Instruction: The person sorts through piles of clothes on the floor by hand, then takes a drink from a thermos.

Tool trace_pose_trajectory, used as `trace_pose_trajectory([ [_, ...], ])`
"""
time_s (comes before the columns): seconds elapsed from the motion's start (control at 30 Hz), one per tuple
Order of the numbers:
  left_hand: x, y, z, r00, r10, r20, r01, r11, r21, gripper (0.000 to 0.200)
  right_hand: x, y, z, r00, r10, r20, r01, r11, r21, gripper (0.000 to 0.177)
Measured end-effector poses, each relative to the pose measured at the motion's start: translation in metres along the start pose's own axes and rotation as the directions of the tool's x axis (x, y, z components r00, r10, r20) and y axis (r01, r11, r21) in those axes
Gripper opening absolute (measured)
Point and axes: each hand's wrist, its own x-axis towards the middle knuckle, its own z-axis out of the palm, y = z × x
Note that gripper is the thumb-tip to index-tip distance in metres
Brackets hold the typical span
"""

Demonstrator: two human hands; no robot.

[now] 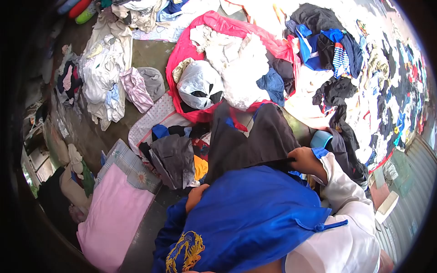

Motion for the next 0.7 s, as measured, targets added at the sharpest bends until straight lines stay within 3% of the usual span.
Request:
trace_pose_trajectory([
  [0.1,0.008,-0.032,-0.026,0.954,0.172,-0.246,-0.131,0.976,0.172,0.026,0.019,-0.009,-0.018,0.981,-0.120,-0.150,0.108,0.990,-0.090,0.020],
  [0.17,0.005,-0.018,-0.070,0.856,0.280,-0.435,-0.163,0.944,0.286,0.024,0.039,-0.034,-0.048,0.893,-0.331,-0.306,0.257,0.932,-0.258,0.022],
  [0.27,-0.012,-0.009,-0.169,0.666,0.317,-0.676,-0.247,0.948,0.201,0.023,0.057,-0.117,-0.131,0.778,-0.410,-0.475,0.289,0.906,-0.310,0.025],
  [0.3,-0.023,-0.012,-0.203,0.603,0.317,-0.732,-0.307,0.939,0.154,0.024,0.072,-0.120,-0.160,0.642,-0.554,-0.530,0.426,0.832,-0.355,0.025],
  [0.37,-0.068,0.004,-0.261,0.516,0.225,-0.826,-0.357,0.934,0.032,0.023,0.062,-0.177,-0.212,0.540,-0.564,-0.624,0.284,0.821,-0.496,0.018],
  [0.43,-0.108,-0.016,-0.316,0.359,0.235,-0.903,-0.429,0.901,0.064,0.022,0.031,-0.231,-0.241,0.424,-0.548,-0.721,0.263,0.836,-0.481,0.016],
  [0.5,-0.151,-0.027,-0.346,0.267,0.225,-0.937,-0.480,0.874,0.073,0.021,0.040,-0.246,-0.278,0.277,-0.662,-0.696,0.323,0.747,-0.581,0.017],
  [0.57,-0.191,-0.019,-0.359,0.168,0.258,-0.951,-0.419,0.892,0.168,0.020,0.025,-0.299,-0.279,0.200,-0.690,-0.696,0.280,0.721,-0.634,0.014],
  [0.63,-0.221,-0.018,-0.377,0.029,0.283,-0.959,-0.422,0.873,0.245,0.020,0.017,-0.349,-0.280,0.114,-0.735,-0.669,0.339,0.662,-0.669,0.016],
  [0.7,-0.252,-0.022,-0.397,-0.030,0.302,-0.953,-0.440,0.852,0.284,0.020,0.024,-0.390,-0.296,-0.060,-0.853,-0.519,0.384,0.460,-0.800,0.014],
])
